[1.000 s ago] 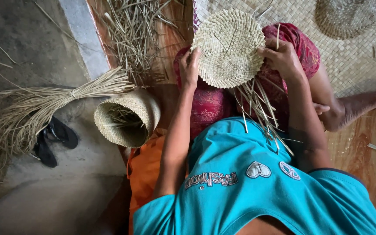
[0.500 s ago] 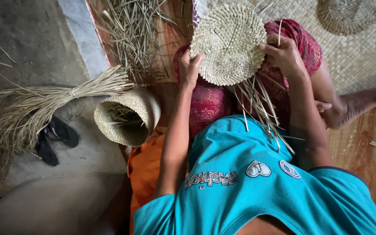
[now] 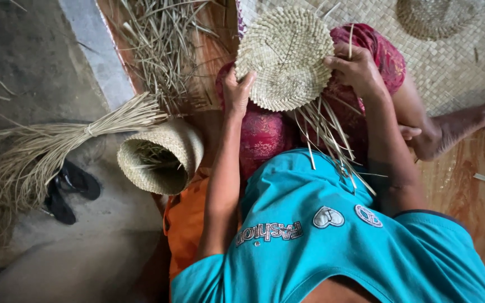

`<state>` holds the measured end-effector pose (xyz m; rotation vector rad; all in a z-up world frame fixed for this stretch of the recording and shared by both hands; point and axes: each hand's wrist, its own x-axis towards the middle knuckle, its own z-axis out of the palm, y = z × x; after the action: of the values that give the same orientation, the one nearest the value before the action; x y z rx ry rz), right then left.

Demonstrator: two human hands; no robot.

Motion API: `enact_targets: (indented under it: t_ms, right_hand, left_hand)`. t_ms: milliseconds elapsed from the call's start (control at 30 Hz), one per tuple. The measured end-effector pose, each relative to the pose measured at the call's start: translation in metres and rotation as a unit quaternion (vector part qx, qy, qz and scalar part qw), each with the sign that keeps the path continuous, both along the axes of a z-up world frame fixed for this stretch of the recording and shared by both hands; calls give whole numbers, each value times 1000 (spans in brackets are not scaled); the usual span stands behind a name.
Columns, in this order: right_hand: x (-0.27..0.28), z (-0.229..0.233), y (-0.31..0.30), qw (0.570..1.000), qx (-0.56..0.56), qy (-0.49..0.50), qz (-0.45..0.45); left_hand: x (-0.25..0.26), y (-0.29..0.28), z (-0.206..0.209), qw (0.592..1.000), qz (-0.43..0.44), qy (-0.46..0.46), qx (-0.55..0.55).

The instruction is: A person is sitting on the floor weaving a circular fan from dried plant fibers, tucking the ends to secure the weave.

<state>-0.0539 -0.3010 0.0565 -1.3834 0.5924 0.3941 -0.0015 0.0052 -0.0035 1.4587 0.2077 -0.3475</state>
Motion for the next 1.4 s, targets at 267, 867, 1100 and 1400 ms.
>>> enact_targets:
  t_ms: [267,867,1100,1400]
  right_hand:
    - [1,0,2,1000,5,2,2]
    - [5,-2,5,996,-78,11,32]
    - [4,5,11,995,-96,15,2]
    - [3,0,11,993,-116,-25,10]
  left_hand:
    - [3,-5,15,998,-20,-20,52]
    - [5,-3,38,995,-20,-77,54]
    - [1,-4,34,992,4,-58,109]
    - [2,-3,32,999,8,-23,27]
